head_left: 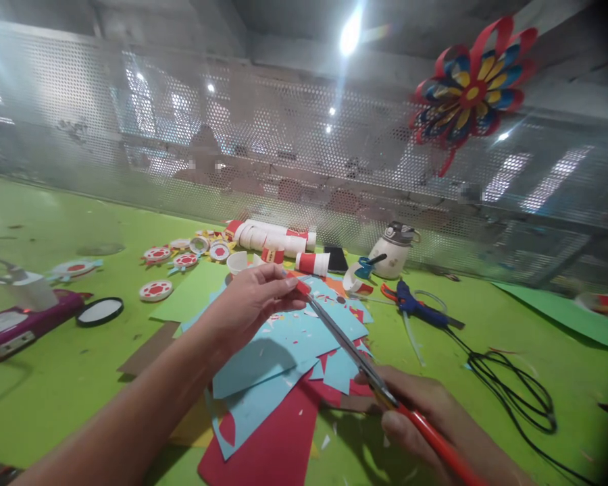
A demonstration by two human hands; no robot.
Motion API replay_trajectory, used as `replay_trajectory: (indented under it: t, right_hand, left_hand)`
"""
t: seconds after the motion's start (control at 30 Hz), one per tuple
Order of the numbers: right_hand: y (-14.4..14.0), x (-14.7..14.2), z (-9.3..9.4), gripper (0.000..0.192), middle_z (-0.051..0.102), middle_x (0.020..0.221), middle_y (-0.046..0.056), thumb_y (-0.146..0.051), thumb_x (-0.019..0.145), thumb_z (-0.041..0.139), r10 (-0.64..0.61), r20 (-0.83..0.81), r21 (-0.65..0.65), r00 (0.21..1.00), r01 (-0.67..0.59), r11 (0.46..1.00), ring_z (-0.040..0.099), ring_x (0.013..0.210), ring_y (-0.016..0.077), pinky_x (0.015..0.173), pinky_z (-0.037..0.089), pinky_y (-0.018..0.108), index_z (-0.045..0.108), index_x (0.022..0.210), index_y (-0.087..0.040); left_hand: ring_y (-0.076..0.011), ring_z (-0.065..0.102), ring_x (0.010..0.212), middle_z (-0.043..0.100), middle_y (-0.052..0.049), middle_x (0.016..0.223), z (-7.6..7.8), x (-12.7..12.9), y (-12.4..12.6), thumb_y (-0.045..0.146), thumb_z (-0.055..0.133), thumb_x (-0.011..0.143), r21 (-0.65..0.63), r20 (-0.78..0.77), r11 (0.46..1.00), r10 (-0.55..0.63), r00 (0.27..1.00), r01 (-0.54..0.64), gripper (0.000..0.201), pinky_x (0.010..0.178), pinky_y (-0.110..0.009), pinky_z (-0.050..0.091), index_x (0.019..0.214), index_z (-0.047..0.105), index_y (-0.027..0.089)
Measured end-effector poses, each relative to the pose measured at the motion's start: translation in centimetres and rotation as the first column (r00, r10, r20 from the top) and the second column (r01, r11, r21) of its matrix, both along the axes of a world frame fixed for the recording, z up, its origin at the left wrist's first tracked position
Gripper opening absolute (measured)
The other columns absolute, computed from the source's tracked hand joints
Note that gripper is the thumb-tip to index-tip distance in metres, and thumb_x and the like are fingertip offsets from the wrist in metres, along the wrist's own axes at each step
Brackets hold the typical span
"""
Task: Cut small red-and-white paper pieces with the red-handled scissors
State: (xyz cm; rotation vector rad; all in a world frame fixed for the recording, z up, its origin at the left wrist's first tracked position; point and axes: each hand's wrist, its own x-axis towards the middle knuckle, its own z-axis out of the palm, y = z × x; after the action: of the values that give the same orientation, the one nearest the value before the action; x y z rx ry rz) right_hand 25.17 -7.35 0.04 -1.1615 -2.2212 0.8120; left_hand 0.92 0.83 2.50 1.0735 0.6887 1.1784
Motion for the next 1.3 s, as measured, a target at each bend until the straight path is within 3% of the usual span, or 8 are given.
replay_trajectory:
  t: [0.3,0.57,0.73,0.97,1.3]
  right_hand:
    - [-0.1,0.1,0.0,0.045,0.059,0.071,0.003,-0.058,0.088,0.036,-0.02,0.049,0.056,0.999,0.018,0.998,0.052,0.057,0.016,0.05,0.036,0.023,0.052,0.074,-0.019]
    - [-0.3,0.0,0.0,0.049,0.056,0.064,0.001,-0.059,0.09,0.032,-0.065,0.075,0.11,0.995,0.056,0.992,0.05,0.053,0.0156,0.05,0.037,0.024,0.061,0.093,-0.019]
    - [-0.4,-0.1,-0.1,0.048,0.063,0.074,0.004,-0.058,0.09,0.033,-0.091,0.058,0.058,0.994,0.087,0.994,0.056,0.058,0.0172,0.053,0.041,0.025,0.061,0.09,-0.019]
    - [-1.0,-0.9,0.5,0.047,0.06,0.072,0.003,-0.058,0.09,0.037,-0.148,-0.009,0.004,0.989,0.148,0.989,0.06,0.059,0.018,0.054,0.046,0.025,0.063,0.093,-0.019]
    - [-1.3,-1.2,0.4,0.055,0.058,0.067,0.002,-0.063,0.088,0.034,-0.193,-0.028,-0.013,0.981,0.193,0.981,0.053,0.05,0.014,0.045,0.042,0.023,0.064,0.093,-0.018]
  left_hand:
    - [-0.0115,0.062,0.067,0.065,-0.002,0.07,0.0,0.3,-0.2,0.015,0.067,0.074,-0.013,0.02,1.0,0.028,0.999,-0.028,0.013,0.075,-0.028,0.051,0.068,0.056,0.013]
    - [-0.0119,0.06,0.068,0.063,-0.002,0.07,-0.1,0.9,-0.5,0.015,0.066,0.074,-0.018,0.068,0.995,0.101,0.993,-0.1,0.012,0.074,-0.029,0.05,0.068,0.056,0.013]
    - [-0.0142,0.061,0.072,0.062,-0.003,0.069,-0.2,1.3,-0.7,0.014,0.065,0.073,-0.021,0.081,0.993,0.115,0.99,-0.113,0.013,0.072,-0.028,0.049,0.066,0.055,0.013]
    - [-0.0136,0.061,0.068,0.061,-0.002,0.066,-0.1,1.5,-0.8,0.013,0.064,0.073,-0.007,0.071,0.989,0.145,0.987,-0.145,0.015,0.072,-0.029,0.049,0.064,0.052,0.014]
    - [-0.0139,0.061,0.068,0.061,-0.002,0.067,-0.1,1.6,-0.9,0.013,0.064,0.072,-0.004,0.071,0.986,0.164,0.984,-0.164,0.015,0.073,-0.03,0.049,0.064,0.052,0.014]
